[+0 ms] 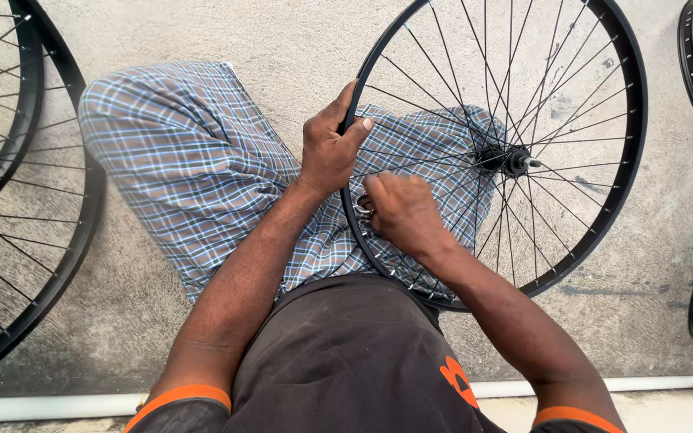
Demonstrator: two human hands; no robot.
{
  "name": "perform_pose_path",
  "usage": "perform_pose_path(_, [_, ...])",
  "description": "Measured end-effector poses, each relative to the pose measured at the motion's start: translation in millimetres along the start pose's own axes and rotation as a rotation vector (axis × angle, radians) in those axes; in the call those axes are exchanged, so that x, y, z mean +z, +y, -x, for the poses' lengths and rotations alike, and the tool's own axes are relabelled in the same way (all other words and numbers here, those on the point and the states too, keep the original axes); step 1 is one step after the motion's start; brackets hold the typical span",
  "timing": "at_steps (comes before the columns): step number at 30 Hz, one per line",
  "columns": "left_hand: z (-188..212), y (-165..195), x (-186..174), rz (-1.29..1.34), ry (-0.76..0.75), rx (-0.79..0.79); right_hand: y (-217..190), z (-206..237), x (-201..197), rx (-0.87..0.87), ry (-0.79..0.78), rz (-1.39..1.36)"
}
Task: The person sits on the floor and uses a spoke wrench to adjust the tension of the spokes on a bicycle wheel. They rotate the wheel periodically to access different sections while tightening or loosening individual spokes.
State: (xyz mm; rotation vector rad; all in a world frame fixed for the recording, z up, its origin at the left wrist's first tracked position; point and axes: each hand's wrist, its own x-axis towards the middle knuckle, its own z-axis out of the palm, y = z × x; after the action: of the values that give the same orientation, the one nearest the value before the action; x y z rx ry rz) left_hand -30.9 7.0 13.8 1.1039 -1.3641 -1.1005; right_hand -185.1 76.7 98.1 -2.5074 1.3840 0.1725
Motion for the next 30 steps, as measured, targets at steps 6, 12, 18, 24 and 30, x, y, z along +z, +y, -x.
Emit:
perform_pose_path(6, [0.9,-2.7,-4.2,0.028,0.000,0.022,1.9,-17.7,-21.5,0.083,-0.307,-0.153])
perform_pose_path(12, [0.3,1.3,-5.9,0.000,-0.006,0.039,21.1,-21.8,-32.5,0.069,-0.374,-0.352])
perform_pose_path(18, [2.5,1.5,-6.8,-0.032,0.006,0.039,-0.7,2.4,3.4,0.019,0.193,-0.353])
perform_pose_path(24, [4.0,-1.8,-6.5,-0.021,-0.005,0.028,0.1,18.0,-8.6,-0.326,0.367,-0.245])
perform_pose_path(30, [0.2,-0.9,-4.4,0.026,-0.004,0.026,12.7,-6.7,-0.9,-0.105,-0.014,-0.131])
